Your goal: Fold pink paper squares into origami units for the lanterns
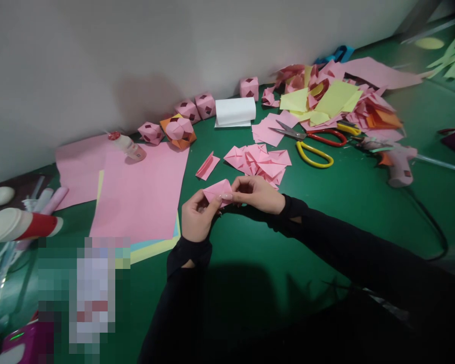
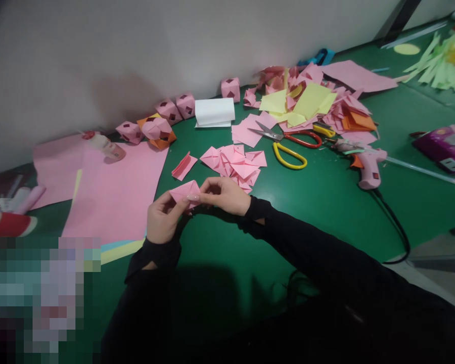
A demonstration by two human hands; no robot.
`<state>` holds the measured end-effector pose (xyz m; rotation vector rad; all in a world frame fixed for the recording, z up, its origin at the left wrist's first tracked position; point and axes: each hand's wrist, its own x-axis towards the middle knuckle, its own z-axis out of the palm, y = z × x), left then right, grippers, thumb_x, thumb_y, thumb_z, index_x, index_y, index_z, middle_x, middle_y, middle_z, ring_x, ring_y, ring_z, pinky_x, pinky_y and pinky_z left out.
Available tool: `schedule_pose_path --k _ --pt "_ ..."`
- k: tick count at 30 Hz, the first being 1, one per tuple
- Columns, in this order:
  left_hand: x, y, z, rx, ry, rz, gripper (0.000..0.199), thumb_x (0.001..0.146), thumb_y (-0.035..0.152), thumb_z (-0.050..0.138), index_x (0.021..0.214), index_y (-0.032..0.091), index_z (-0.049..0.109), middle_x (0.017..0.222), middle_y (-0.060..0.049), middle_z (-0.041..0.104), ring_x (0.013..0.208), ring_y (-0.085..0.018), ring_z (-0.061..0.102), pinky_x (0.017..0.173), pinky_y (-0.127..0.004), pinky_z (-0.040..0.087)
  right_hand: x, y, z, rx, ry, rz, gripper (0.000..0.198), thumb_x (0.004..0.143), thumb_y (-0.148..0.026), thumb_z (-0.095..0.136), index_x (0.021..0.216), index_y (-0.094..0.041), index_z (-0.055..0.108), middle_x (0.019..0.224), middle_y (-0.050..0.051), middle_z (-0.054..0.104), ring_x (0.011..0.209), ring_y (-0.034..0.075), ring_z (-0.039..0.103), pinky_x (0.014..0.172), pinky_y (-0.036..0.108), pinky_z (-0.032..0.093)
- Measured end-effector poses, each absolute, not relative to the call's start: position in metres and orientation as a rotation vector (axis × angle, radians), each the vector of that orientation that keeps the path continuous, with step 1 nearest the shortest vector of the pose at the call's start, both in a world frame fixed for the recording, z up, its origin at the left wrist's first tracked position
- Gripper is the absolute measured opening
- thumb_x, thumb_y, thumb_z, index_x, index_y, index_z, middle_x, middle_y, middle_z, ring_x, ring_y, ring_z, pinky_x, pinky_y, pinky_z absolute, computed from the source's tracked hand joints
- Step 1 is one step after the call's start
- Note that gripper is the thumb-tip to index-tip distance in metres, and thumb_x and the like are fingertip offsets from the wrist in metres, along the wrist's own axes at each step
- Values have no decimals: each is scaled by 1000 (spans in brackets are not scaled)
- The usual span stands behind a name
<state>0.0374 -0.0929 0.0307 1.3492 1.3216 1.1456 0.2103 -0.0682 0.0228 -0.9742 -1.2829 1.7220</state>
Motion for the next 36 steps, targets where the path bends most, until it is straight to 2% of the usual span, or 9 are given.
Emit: schedule_pose_path --k 7,16,22,30,36 --pt "37 -93 31 1369 1379 1133 28 71 41 75 74 15 67 58 2 63 50 -11 55 47 -21 47 210 -69 22 -995 -1334 1690 40 63 -46 84 68 -17 57 61 -2 60 56 9 53 52 22 42" --pt "41 -96 32 1298 1432 1199 30 71 40 77 86 14 74 65 0 67 49 -10 53 49 -21 46 212 -66 24 -970 -1301 1716 36 72 -49 76 84 -16 69 69 -2 63 64 11 60 66 27 52" --pt "41 -94 31 1297 1416 1192 32 70 42 77 84 13 72 62 1 65 47 -9 54 47 -21 48 211 -67 23 -988 -1217 1766 37 68 -50 78 80 -16 73 75 1 69 69 13 66 72 30 57" --pt "40 -93 31 1188 1382 1234 31 69 41 78 77 14 67 61 1 66 48 -9 60 46 -20 54 207 -71 27 -978 -1151 1709 36 68 -48 79 78 -15 70 67 0 66 61 11 63 65 28 57" --pt "38 -93 31 1193 1367 1207 28 72 39 78 80 14 69 63 -1 69 49 -11 64 50 -22 56 207 -71 28 -1000 -1171 1680 32 67 -43 81 75 -15 68 65 -1 65 60 11 62 64 27 55"
